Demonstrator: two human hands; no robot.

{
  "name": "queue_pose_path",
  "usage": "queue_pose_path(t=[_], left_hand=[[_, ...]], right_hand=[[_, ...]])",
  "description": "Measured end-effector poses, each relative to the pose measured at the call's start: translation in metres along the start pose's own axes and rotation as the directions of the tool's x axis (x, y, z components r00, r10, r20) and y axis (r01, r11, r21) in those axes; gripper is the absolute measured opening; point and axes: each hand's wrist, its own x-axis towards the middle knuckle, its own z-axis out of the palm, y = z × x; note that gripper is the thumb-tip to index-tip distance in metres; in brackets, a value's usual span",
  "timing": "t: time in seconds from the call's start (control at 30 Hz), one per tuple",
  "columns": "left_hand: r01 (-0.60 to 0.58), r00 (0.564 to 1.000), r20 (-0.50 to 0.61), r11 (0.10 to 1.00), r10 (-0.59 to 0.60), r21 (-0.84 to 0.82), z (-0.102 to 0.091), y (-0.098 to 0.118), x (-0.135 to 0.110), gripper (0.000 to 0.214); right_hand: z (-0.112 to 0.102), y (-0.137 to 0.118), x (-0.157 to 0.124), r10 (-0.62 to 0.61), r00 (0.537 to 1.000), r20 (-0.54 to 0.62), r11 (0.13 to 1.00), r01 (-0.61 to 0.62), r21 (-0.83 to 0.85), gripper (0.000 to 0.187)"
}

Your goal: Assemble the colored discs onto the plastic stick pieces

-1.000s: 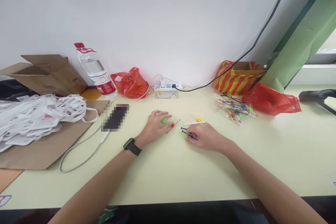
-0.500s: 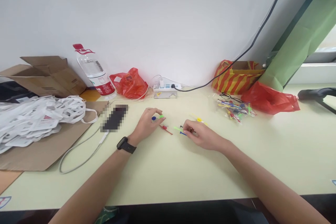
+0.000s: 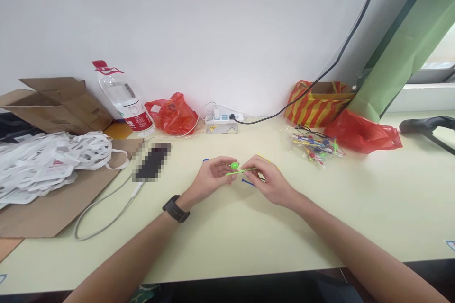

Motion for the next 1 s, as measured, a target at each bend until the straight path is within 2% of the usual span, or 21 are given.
queue_pose_path(t=[0.1, 0.23, 0.43, 0.57, 0.73, 1.0], left_hand=[[-0.055, 0.998, 0.012, 0.998, 0.055, 0.021, 0.006, -0.001, -0.001, 0.041], [-0.119, 0.992, 0.049, 0.99, 0.116, 0.081, 0.011, -0.001, -0.002, 0.031], [-0.184, 0.98, -0.005, 0.907, 0.201, 0.38, 0.011, 0.0, -0.004, 0.025], [-0.255, 0.959, 0.02, 0.825, 0.284, 0.504, 0.014, 0.0, -0.007, 0.022], [-0.297, 0.943, 0.034, 0.792, 0.331, 0.533, 0.015, 0.0, -0.009, 0.021], [-0.27, 0.943, -0.023, 0.806, 0.331, 0.527, 0.012, 0.002, -0.008, 0.015]], right_hand=[[0.001, 0.001, 0.0, -0.118, 0.993, -0.022, 0.989, 0.116, -0.087, 0.022], [0.005, 0.004, -0.002, -0.161, 0.987, -0.029, 0.981, 0.157, -0.112, 0.027], [0.007, 0.008, -0.004, -0.188, 0.982, -0.037, 0.975, 0.181, -0.131, 0.026], [0.005, 0.012, -0.004, -0.248, 0.969, -0.021, 0.945, 0.237, -0.227, 0.02], [0.004, 0.014, -0.006, -0.24, 0.971, -0.013, 0.931, 0.227, -0.287, 0.017], [0.002, 0.007, -0.002, -0.195, 0.981, 0.003, 0.956, 0.191, -0.224, 0.017]])
